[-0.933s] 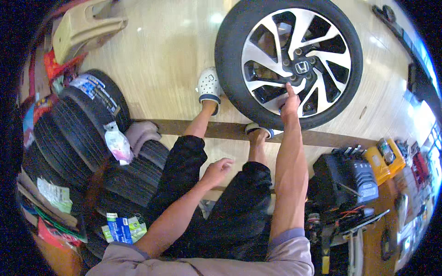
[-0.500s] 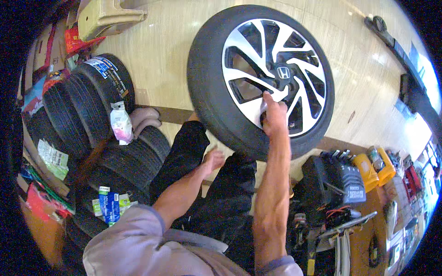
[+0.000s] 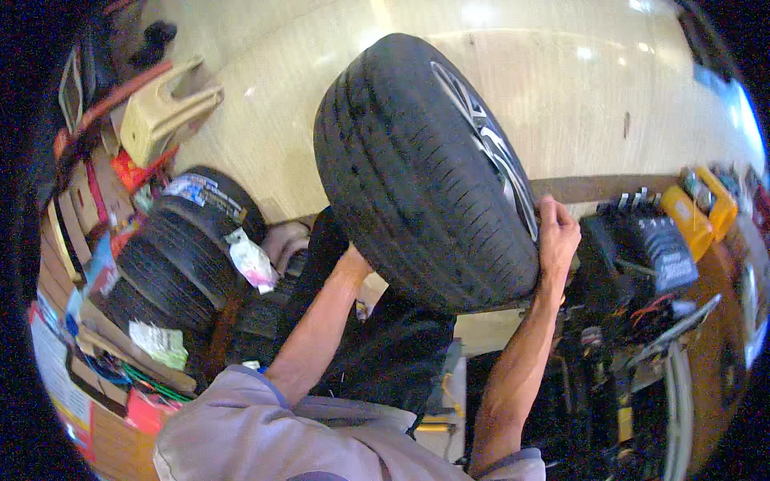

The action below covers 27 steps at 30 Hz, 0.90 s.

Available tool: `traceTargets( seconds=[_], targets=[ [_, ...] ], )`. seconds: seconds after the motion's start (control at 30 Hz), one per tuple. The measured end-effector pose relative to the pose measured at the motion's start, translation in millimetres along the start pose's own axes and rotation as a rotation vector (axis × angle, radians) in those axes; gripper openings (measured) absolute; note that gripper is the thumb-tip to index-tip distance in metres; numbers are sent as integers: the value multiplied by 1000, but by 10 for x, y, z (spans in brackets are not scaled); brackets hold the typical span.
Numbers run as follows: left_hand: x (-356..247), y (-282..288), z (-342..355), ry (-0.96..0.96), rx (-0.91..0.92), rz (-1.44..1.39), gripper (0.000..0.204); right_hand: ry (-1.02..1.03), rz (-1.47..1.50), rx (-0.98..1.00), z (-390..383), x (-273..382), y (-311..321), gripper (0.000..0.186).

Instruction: The person removes a tire from a white car, rolls it into a garage, and applies a sealant to a puncture using a brush. They then use a tool to insert a plug into the puncture and mount the tire onto a machine.

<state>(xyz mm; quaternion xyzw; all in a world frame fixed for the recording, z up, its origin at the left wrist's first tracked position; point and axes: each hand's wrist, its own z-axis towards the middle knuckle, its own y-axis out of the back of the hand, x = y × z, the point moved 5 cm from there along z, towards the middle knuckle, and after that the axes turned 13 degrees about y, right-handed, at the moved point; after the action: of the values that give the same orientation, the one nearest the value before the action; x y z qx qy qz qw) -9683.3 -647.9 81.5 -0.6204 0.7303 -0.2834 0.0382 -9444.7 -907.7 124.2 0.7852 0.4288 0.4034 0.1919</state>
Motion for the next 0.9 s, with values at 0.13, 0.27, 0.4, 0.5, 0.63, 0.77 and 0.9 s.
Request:
traceTargets(
  seconds=[0.13, 0.27, 0.4, 0.5, 0.63, 0.77, 0.9],
  targets=[
    [-301, -602, 431, 141, -194, 255, 68, 3, 271, -252, -178, -482, 293, 64],
    [-543, -1614, 867, 55, -210, 578, 66, -99, 812, -424, -561, -693, 179, 68],
    [-561, -2524, 1355, -50, -228, 1036, 71, -21, 998, -614, -1217, -525, -422, 71],
    [-596, -3063, 1685, -322, -383, 1772, 79, 4, 613, -885, -1452, 302, -583, 70],
    [479, -3634, 1544, -177, -98, 2407, 71, -343, 651, -1076, -1577, 454, -654, 76],
    [906, -3549, 1086, 45, 268, 2573, 72, -524, 804, -1344, -1622, 414, -579, 69],
    [-176, -3485, 767, 32, 32, 2716, 74, -724, 897, -1362, -1656, 118, -609, 71]
  ],
)
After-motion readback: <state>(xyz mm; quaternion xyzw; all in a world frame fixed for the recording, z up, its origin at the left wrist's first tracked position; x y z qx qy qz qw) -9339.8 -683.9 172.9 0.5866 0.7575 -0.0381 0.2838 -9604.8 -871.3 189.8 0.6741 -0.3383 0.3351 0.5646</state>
